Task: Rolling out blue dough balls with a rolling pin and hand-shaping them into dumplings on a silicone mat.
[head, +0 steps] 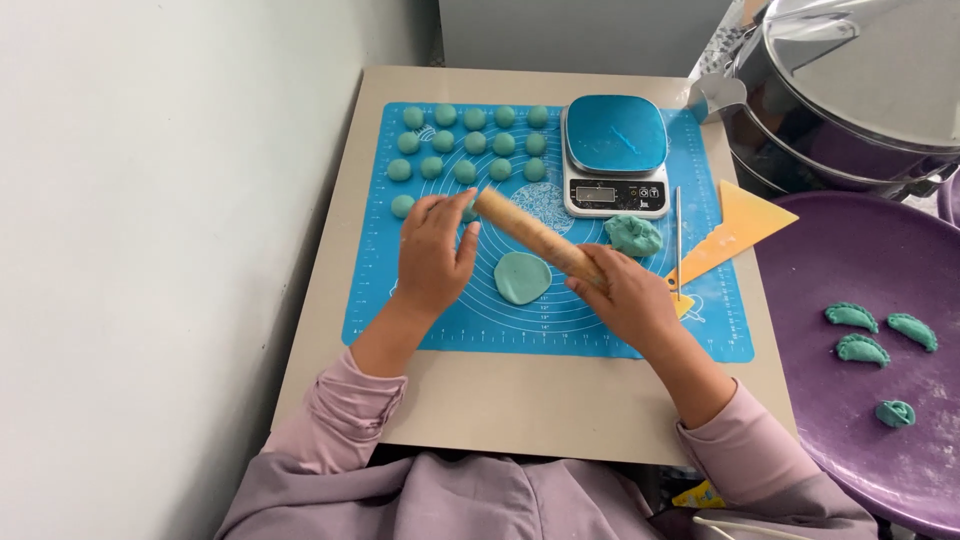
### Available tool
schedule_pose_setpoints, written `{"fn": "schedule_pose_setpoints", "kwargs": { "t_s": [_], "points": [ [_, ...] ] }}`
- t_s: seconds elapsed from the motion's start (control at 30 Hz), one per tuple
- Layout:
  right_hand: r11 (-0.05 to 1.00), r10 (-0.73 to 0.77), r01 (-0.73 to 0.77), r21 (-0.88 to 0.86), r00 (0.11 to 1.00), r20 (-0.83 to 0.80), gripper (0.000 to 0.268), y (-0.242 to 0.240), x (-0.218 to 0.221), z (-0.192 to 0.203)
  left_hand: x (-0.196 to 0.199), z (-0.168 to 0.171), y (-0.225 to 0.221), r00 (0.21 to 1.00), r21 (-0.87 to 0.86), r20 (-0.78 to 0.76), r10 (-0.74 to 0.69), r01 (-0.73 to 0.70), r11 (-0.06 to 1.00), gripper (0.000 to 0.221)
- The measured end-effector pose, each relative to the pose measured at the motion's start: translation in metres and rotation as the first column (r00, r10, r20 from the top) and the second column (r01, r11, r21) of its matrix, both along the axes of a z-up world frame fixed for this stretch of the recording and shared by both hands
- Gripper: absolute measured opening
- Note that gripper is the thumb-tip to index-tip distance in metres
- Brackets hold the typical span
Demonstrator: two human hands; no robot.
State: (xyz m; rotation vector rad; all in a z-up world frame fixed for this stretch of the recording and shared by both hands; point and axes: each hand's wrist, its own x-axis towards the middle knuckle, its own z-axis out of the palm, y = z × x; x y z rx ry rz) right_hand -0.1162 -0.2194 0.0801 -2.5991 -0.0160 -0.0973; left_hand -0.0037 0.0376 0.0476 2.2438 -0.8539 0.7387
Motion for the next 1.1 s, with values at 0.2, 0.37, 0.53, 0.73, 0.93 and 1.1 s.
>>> {"fn": "schedule_pose_setpoints", "kwargs": {
  "t_s": [0.2,0.37,0.53,0.73,0.93,1.1],
  "points": [
    [0.884,0.072,-0.086,-0.460,0.996,-0.048,0.049,0.011,0.004,-0.040,0.039,-0.088,-0.028,0.996,0.335,-0.079,-0.033,0.058,0.941,0.058],
    [0.828,0.126,-0.100,-0.551,0.992,0.009,0.076,0.040,-0.020,-0.047,0.027,-0.093,-0.014,0.974,0.375,-0.223,-0.033,0.117,0.920,0.062],
    [0.806,0.223,-0.160,-0.570,0.974,0.042,0.092,0.058,-0.049,-0.063,-0.025,-0.046,0.007,0.950,0.441,-0.311,0.016,0.130,0.888,0.060],
    [0.746,0.262,-0.164,-0.645,0.963,0.058,0.097,0.055,-0.049,-0.079,-0.023,-0.054,0.030,0.901,0.650,-0.408,0.147,0.174,0.739,0.068],
    [0.855,0.200,-0.127,-0.502,0.975,0.095,0.091,0.024,-0.005,-0.075,0.009,-0.068,0.004,0.959,0.547,-0.277,0.065,0.102,0.831,0.079],
    [0.821,0.139,0.087,-0.564,0.928,0.345,0.056,-0.004,0.024,-0.099,0.039,-0.072,-0.028,0.999,0.414,-0.033,0.040,-0.023,0.910,0.078]
  ]
}}
